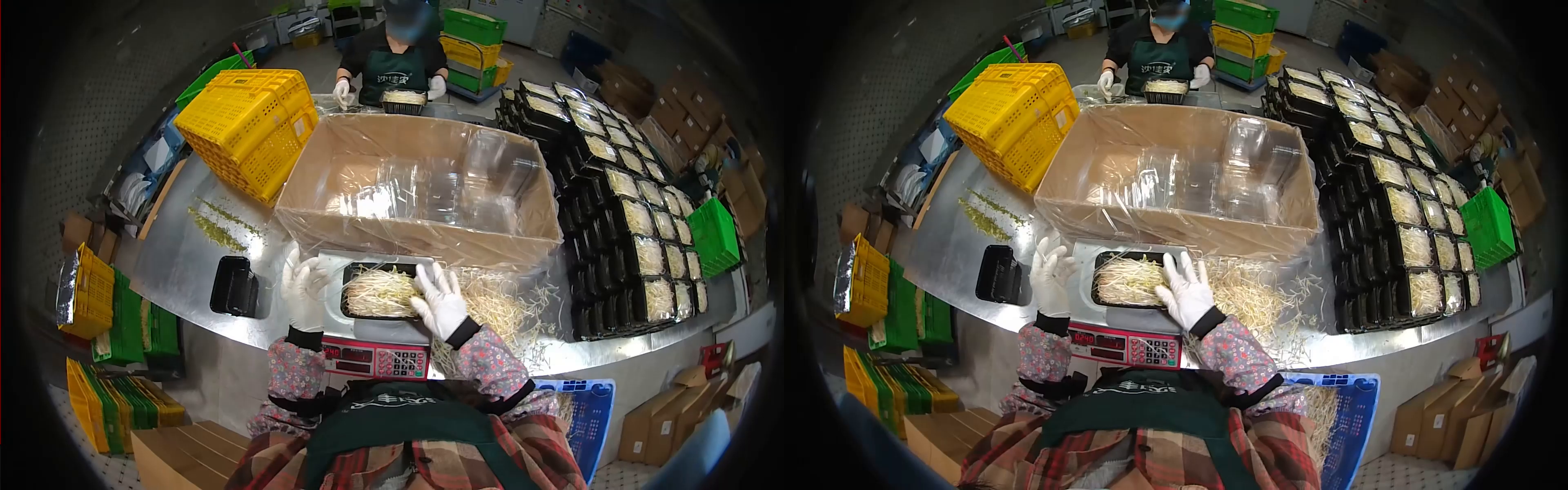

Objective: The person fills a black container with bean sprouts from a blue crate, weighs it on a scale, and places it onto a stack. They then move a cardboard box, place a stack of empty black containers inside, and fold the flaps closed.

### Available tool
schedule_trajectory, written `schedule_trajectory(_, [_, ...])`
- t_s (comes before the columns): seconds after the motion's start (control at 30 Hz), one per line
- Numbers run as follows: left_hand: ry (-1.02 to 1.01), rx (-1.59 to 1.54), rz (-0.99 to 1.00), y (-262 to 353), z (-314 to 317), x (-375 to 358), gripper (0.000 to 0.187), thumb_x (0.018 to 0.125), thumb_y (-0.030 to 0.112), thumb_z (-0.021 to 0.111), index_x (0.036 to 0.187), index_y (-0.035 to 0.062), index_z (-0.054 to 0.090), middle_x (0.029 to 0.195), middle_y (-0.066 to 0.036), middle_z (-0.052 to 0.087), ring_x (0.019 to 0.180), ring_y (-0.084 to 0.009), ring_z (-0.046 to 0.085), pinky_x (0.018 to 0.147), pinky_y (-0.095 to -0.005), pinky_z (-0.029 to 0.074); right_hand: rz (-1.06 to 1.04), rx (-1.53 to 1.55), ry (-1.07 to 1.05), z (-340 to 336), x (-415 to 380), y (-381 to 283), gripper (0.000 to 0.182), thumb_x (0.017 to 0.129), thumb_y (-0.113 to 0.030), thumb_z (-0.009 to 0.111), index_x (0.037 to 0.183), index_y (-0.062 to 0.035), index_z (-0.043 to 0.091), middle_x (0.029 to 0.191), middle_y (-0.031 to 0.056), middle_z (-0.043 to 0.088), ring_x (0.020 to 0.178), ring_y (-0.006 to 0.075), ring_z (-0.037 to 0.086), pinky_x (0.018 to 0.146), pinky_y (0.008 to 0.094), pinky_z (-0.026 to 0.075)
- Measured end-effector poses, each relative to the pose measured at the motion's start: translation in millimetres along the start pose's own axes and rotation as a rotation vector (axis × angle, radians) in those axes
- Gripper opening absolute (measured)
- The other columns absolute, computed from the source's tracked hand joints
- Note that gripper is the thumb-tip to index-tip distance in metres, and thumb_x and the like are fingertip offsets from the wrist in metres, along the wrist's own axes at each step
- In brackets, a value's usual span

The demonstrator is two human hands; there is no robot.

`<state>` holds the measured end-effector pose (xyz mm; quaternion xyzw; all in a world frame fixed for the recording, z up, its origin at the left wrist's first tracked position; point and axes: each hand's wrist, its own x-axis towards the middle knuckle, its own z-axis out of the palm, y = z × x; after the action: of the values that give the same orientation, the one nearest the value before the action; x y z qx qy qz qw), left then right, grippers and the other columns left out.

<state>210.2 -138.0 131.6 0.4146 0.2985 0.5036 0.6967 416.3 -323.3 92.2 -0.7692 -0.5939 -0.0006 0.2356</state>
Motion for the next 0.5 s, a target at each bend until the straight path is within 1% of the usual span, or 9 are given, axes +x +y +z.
schedule_trajectory(0.07, [0.023, -0.019, -0.002, 3.4, -4.9, -0.5, 0.053, 0.092, 0.009, 0.053, 0.143, 0.0062, 0.035, 0.107, -0.007, 0.062, 0.084, -0.0163, 0.063, 0.075, -0.031, 0.055, 0.05, 0.113, 0.075, -23.5, 4.5, 14.3, 0.062, 0.093, -0.033, 0.054, 0.146, -0.0082, 0.032, 0.134, 0.0189, 0.051, 0.133, 0.0354, 0.039, 0.111, 0.0486, 0.023])
schedule_trajectory(0.1, [0.039, -0.046, -0.013, 4.8, -8.3, -0.8, 0.053, 0.092, 0.009, 0.053, 0.142, 0.0067, 0.036, 0.107, -0.008, 0.062, 0.084, -0.0169, 0.064, 0.074, -0.0313, 0.055, 0.03, 0.171, 0.135, -37.6, 4.7, 17.3, 0.055, 0.092, -0.029, 0.055, 0.142, -0.0111, 0.04, 0.124, 0.016, 0.058, 0.121, 0.0346, 0.05, 0.108, 0.0469, 0.03])
schedule_trajectory(0.13, [0.056, -0.073, -0.024, 5.4, -10.8, -1.7, 0.054, 0.092, 0.008, 0.054, 0.142, 0.0072, 0.036, 0.107, -0.008, 0.062, 0.084, -0.0176, 0.064, 0.074, -0.0317, 0.055, -0.004, 0.165, 0.198, -38.0, 0.4, 23.7, 0.043, 0.091, -0.027, 0.057, 0.131, -0.0137, 0.055, 0.112, 0.012, 0.063, 0.111, 0.0312, 0.055, 0.104, 0.0472, 0.034])
schedule_trajectory(0.2, [0.061, -0.064, -0.017, 3.5, -14.9, -3.9, 0.054, 0.091, 0.009, 0.054, 0.142, 0.0069, 0.036, 0.107, -0.009, 0.061, 0.084, -0.0178, 0.063, 0.075, -0.0325, 0.055, -0.151, 0.197, 0.125, -43.9, -10.2, 17.3, 0.03, 0.088, -0.028, 0.062, 0.115, -0.0151, 0.065, 0.101, 0.0065, 0.067, 0.106, 0.0256, 0.057, 0.105, 0.047, 0.03])
schedule_trajectory(0.23, [0.063, -0.054, -0.01, 1.9, -16.5, -4.6, 0.054, 0.091, 0.01, 0.054, 0.141, 0.0066, 0.037, 0.108, -0.009, 0.06, 0.084, -0.018, 0.063, 0.076, -0.0334, 0.054, -0.196, 0.17, 0.079, -35.5, -15.8, 10.8, 0.022, 0.086, -0.028, 0.064, 0.104, -0.0158, 0.068, 0.094, 0.0022, 0.069, 0.105, 0.0224, 0.058, 0.106, 0.0472, 0.031])
schedule_trajectory(0.27, [0.063, -0.054, -0.011, 0.0, -17.3, -5.2, 0.054, 0.091, 0.01, 0.054, 0.141, 0.0066, 0.037, 0.108, -0.009, 0.06, 0.084, -0.018, 0.063, 0.076, -0.0334, 0.054, -0.241, 0.099, 0.009, -23.6, -20.3, 5.3, 0.021, 0.086, -0.028, 0.064, 0.103, -0.0155, 0.068, 0.087, 0.0015, 0.068, 0.103, 0.0217, 0.058, 0.106, 0.0479, 0.03])
schedule_trajectory(0.33, [0.028, -0.065, -0.036, -2.5, -16.3, -6.3, 0.055, 0.09, 0.011, 0.055, 0.142, 0.0066, 0.037, 0.107, -0.009, 0.06, 0.084, -0.0186, 0.063, 0.075, -0.0334, 0.054, -0.242, 0.107, -0.009, -3.6, -24.2, -5.3, 0.02, 0.088, -0.029, 0.062, 0.101, -0.0149, 0.068, 0.083, 0.0024, 0.068, 0.1, 0.0212, 0.059, 0.106, 0.0495, 0.03])
schedule_trajectory(0.47, [0.008, -0.082, -0.047, 5.0, -9.3, -8.4, 0.057, 0.09, 0.009, 0.056, 0.143, 0.005, 0.034, 0.108, -0.008, 0.062, 0.085, -0.0173, 0.064, 0.072, -0.0306, 0.056, -0.246, 0.101, -0.105, -6.7, -13.6, -1.8, 0.023, 0.09, -0.031, 0.058, 0.102, -0.0143, 0.069, 0.082, 0.0039, 0.068, 0.096, 0.0222, 0.06, 0.108, 0.051, 0.028])
schedule_trajectory(0.5, [-0.013, -0.095, -0.03, 5.9, -9.2, -8.4, 0.06, 0.09, 0.008, 0.057, 0.144, 0.0052, 0.032, 0.107, -0.008, 0.062, 0.084, -0.0171, 0.064, 0.072, -0.0304, 0.056, -0.256, 0.125, -0.019, -9.2, -14.0, 2.8, 0.025, 0.091, -0.033, 0.057, 0.104, -0.0146, 0.069, 0.083, 0.0044, 0.068, 0.096, 0.0224, 0.061, 0.109, 0.0516, 0.027])
